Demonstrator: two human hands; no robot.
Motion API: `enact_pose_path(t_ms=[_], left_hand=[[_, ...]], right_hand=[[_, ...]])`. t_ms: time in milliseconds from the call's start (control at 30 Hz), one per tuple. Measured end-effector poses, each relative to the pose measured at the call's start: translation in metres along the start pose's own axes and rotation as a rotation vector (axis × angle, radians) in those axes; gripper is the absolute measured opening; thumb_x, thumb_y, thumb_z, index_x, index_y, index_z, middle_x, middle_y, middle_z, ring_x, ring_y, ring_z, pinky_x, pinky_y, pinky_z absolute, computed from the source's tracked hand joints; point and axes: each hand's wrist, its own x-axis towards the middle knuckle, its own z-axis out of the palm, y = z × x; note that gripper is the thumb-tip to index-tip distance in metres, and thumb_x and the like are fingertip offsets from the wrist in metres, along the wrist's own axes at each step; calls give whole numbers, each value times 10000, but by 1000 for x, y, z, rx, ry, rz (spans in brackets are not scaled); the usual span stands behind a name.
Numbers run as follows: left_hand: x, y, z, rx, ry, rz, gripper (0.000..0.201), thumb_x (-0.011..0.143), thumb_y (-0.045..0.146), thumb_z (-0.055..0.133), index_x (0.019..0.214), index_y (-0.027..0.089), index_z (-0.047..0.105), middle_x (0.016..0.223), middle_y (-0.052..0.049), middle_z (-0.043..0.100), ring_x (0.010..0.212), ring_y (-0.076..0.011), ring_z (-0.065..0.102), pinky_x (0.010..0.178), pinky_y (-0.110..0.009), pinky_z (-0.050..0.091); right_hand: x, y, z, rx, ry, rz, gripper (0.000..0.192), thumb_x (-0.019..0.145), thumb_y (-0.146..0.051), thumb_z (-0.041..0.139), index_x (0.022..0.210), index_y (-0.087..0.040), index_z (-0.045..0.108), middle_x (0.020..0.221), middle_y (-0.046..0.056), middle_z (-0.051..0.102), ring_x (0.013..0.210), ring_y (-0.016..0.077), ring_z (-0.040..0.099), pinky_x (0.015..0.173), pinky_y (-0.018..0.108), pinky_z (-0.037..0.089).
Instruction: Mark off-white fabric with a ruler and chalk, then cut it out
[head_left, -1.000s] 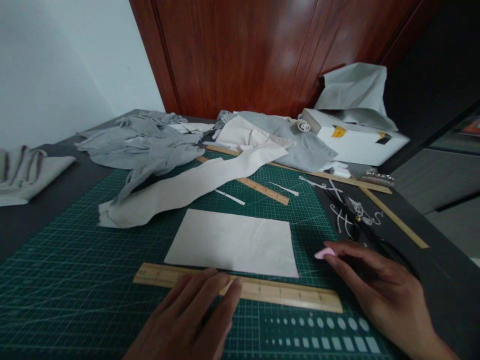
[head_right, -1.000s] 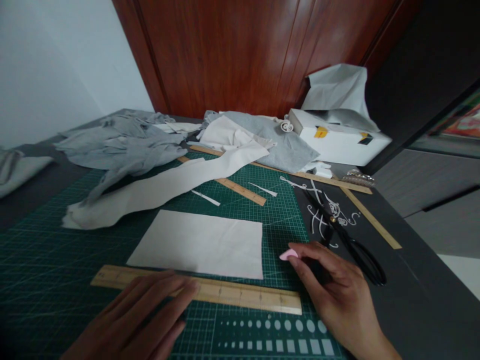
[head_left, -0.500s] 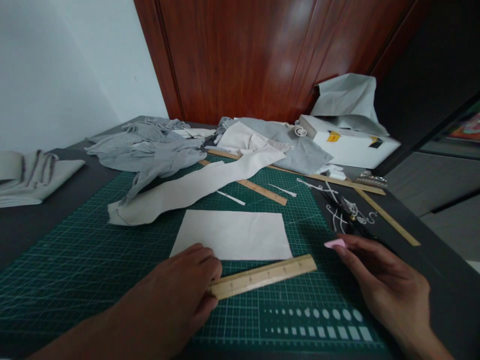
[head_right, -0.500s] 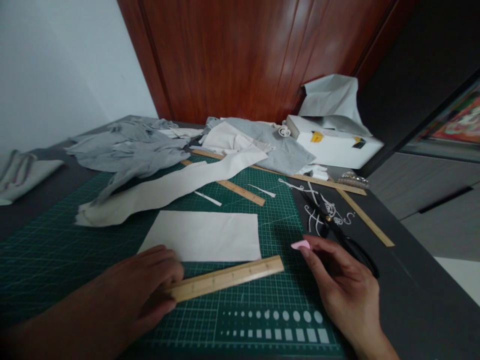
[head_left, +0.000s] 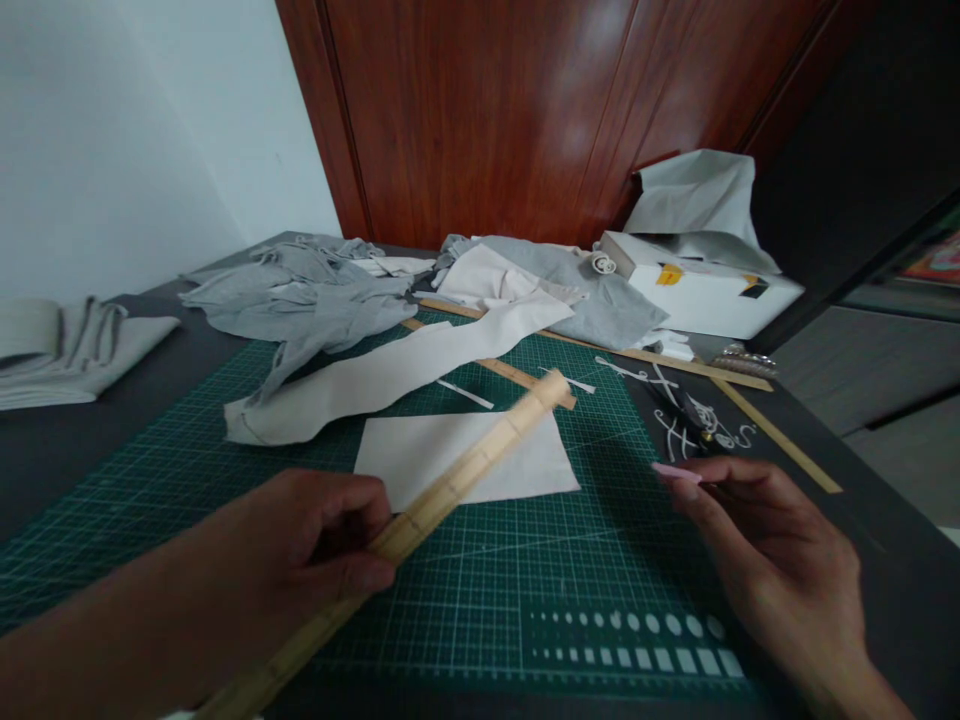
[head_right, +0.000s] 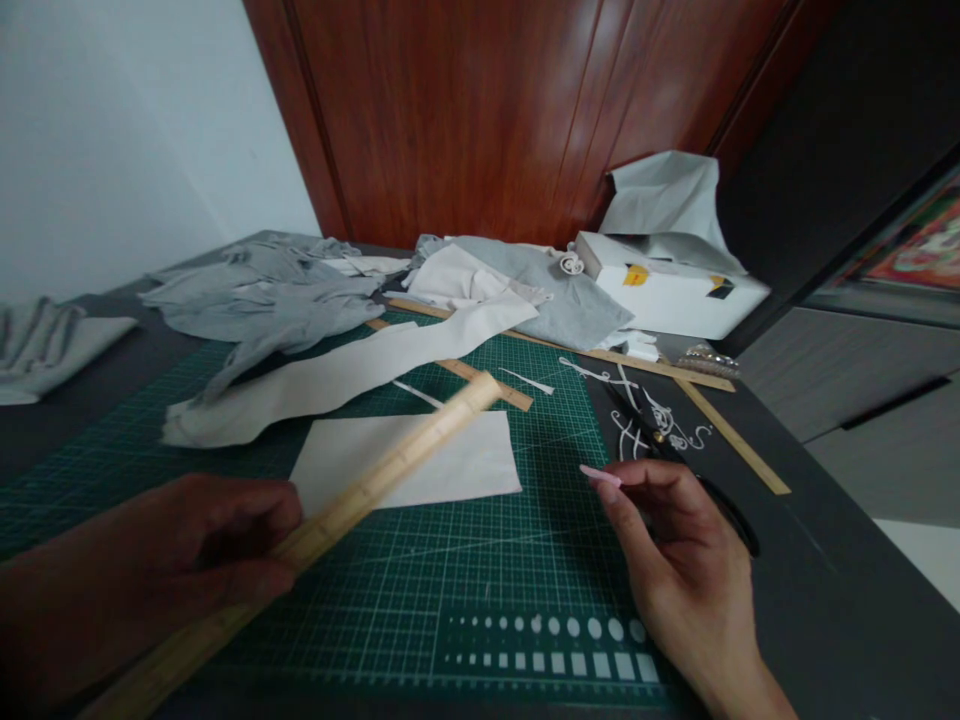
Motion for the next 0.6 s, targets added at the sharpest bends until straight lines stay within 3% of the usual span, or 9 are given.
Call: enact_pose_path(t_ms=[100,167,267,400,600], left_hand=[[10,6,-9,-61,-4,-27,392,935,590,670,825,215,641,706,40,568,623,-133,508,532,-246,398],[19,11,-7,-228,26,-42,332,926,534,699,1002,225,603,724,53,590,608,-130,511,502,-232,408],[30,16,5,-422,75,-25,533,897,463,751,1301,252,475,672,91,603,532,-122,501,441,-208,392],[36,17,20,-517,94,35,784,899,381,753,1531,294,298,623,131,566,488,-116,501,435,-201,417],[36,13,35,-393,23,27,497,918,421,691,1337,187,562,685,89,571,530,-115,547,484,-239,472]], right_hand=[[0,-18,14,-95,-254,-179,128,1050,-403,630,1062,-277,610,1092,69,844,1021,237,830,866,339,671],[0,-31,29,-143,-439,-303,27,1094,-279,521,1113,-270,540,1180,107,827,1077,233,816,894,367,673],[0,-44,52,-173,-627,-493,161,1087,-138,418,1177,-243,500,1326,161,769,1203,243,764,1003,427,650],[-2,-44,67,-280,-727,-575,233,1094,-117,403,1264,-166,555,1400,209,725,1331,297,688,1119,487,603],[-7,-35,60,-291,-716,-577,229,1096,-127,425,1259,-199,568,1395,184,745,1327,306,702,1112,506,622]])
